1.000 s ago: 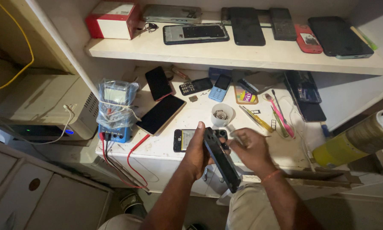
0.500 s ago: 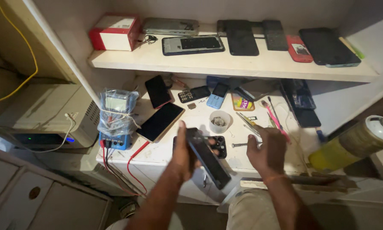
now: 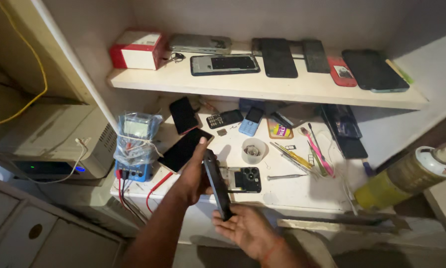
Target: The person holds a smartphone at a repair workbench and uses a small pry tool to work along the edge of the device, prying at its casing. They turn the phone over, continue prying along its sides, and manipulate the separated back cover and body by hand.
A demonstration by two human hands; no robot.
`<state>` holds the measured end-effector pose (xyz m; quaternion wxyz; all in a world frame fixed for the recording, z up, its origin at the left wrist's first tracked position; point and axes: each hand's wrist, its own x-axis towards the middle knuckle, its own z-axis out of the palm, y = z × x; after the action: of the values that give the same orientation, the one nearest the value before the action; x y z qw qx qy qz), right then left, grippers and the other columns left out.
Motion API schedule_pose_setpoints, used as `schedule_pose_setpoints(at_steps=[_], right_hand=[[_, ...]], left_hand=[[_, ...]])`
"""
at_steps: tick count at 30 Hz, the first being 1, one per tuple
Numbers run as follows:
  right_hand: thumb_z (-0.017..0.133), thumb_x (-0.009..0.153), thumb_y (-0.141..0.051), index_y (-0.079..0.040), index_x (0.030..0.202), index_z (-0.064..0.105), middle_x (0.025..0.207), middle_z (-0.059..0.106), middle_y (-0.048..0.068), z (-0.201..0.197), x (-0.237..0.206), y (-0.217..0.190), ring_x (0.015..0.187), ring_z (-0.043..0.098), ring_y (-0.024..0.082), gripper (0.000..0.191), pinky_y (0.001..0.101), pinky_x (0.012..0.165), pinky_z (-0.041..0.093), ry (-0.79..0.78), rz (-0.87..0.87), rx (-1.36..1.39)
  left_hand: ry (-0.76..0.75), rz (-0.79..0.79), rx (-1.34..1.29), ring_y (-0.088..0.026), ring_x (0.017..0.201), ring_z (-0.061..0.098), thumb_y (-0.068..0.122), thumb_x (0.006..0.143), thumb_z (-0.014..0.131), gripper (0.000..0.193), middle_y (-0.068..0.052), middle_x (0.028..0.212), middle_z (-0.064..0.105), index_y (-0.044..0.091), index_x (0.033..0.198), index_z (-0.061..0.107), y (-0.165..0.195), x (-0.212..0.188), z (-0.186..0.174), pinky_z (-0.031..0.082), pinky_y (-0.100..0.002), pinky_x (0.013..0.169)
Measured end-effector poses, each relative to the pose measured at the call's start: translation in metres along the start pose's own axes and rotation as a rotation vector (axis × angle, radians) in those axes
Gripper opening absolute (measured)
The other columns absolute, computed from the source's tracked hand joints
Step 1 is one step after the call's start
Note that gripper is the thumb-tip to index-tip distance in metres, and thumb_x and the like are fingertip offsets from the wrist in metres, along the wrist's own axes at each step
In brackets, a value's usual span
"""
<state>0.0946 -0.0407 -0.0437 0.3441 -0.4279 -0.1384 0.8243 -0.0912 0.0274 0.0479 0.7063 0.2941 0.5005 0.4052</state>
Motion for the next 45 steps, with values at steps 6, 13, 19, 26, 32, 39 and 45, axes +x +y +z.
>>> schedule_pose_setpoints(at_steps=[6, 13, 19, 26, 32, 39, 45], right_hand=[[0.053, 0.096, -0.034, -0.004, 0.107, 0.063, 0.102, 0.071, 0.014, -0.003, 0.000, 0.001, 0.098, 0.072, 0.028, 0.034, 0.0410, 0.089, 0.058, 0.017, 0.030, -0.054], [0.059, 0.100, -0.047, -0.002, 0.110, 0.055, 0.102, 0.069, 0.018, 0.004, -0.001, -0.002, 0.094, 0.071, 0.029, 0.047, 0.0437, 0.085, 0.059, 0.239, -0.028, -0.053], [0.061, 0.094, -0.045, -0.009, 0.116, 0.065, 0.087, 0.069, 0.013, 0.009, -0.014, -0.010, 0.075, 0.067, 0.023, 0.043, 0.0382, 0.066, 0.055, 0.265, -0.114, -0.121], [0.059, 0.098, -0.027, -0.003, 0.112, 0.064, 0.080, 0.072, 0.019, 0.001, -0.024, -0.017, 0.058, 0.063, 0.026, 0.029, 0.0373, 0.050, 0.050, 0.379, -0.311, -0.488], [0.060, 0.095, -0.015, -0.001, 0.113, 0.070, 0.086, 0.073, 0.011, -0.022, -0.033, -0.033, 0.065, 0.062, 0.017, 0.025, 0.0318, 0.056, 0.048, 0.282, -0.662, -0.510], [0.063, 0.091, -0.010, 0.001, 0.107, 0.072, 0.089, 0.072, 0.002, -0.026, -0.041, -0.043, 0.080, 0.061, 0.009, 0.021, 0.0267, 0.074, 0.050, 0.080, -0.776, -0.647], [0.062, 0.094, -0.011, 0.001, 0.101, 0.071, 0.083, 0.069, 0.004, -0.017, -0.045, -0.041, 0.076, 0.058, 0.010, 0.018, 0.0285, 0.069, 0.049, 0.077, -0.677, -0.768]], left_hand=[[-0.037, -0.039, 0.107, -0.024, 0.077, 0.068, 0.089, 0.077, 0.049, 0.102, -0.013, 0.097, 0.068, 0.004, 0.131, 0.063, 0.013, -0.011, 0.001, 0.056, -0.039, 0.058], [0.009, -0.159, 0.109, -0.030, 0.080, 0.073, 0.086, 0.073, 0.042, 0.094, -0.015, 0.104, 0.072, 0.012, 0.130, 0.055, 0.011, -0.032, -0.001, 0.062, -0.041, 0.062], [-0.077, -0.168, 0.068, -0.029, 0.075, 0.074, 0.092, 0.076, 0.039, 0.106, -0.018, 0.099, 0.072, 0.003, 0.130, 0.056, 0.001, -0.031, -0.003, 0.062, -0.037, 0.057], [0.005, -0.147, 0.062, -0.027, 0.072, 0.074, 0.092, 0.075, 0.040, 0.104, -0.019, 0.096, 0.073, 0.003, 0.126, 0.059, 0.010, -0.031, -0.013, 0.061, -0.037, 0.053], [-0.004, -0.146, 0.071, -0.028, 0.077, 0.076, 0.094, 0.071, 0.037, 0.111, -0.021, 0.103, 0.069, 0.005, 0.134, 0.056, 0.004, -0.030, -0.014, 0.064, -0.039, 0.061], [-0.061, -0.172, 0.033, -0.034, 0.087, 0.077, 0.094, 0.068, 0.041, 0.116, -0.024, 0.112, 0.070, 0.004, 0.140, 0.051, -0.010, -0.021, -0.002, 0.066, -0.041, 0.072], [-0.024, -0.174, 0.096, -0.032, 0.086, 0.077, 0.094, 0.068, 0.039, 0.115, -0.023, 0.111, 0.068, 0.005, 0.138, 0.053, -0.010, -0.018, 0.007, 0.065, -0.044, 0.078]])
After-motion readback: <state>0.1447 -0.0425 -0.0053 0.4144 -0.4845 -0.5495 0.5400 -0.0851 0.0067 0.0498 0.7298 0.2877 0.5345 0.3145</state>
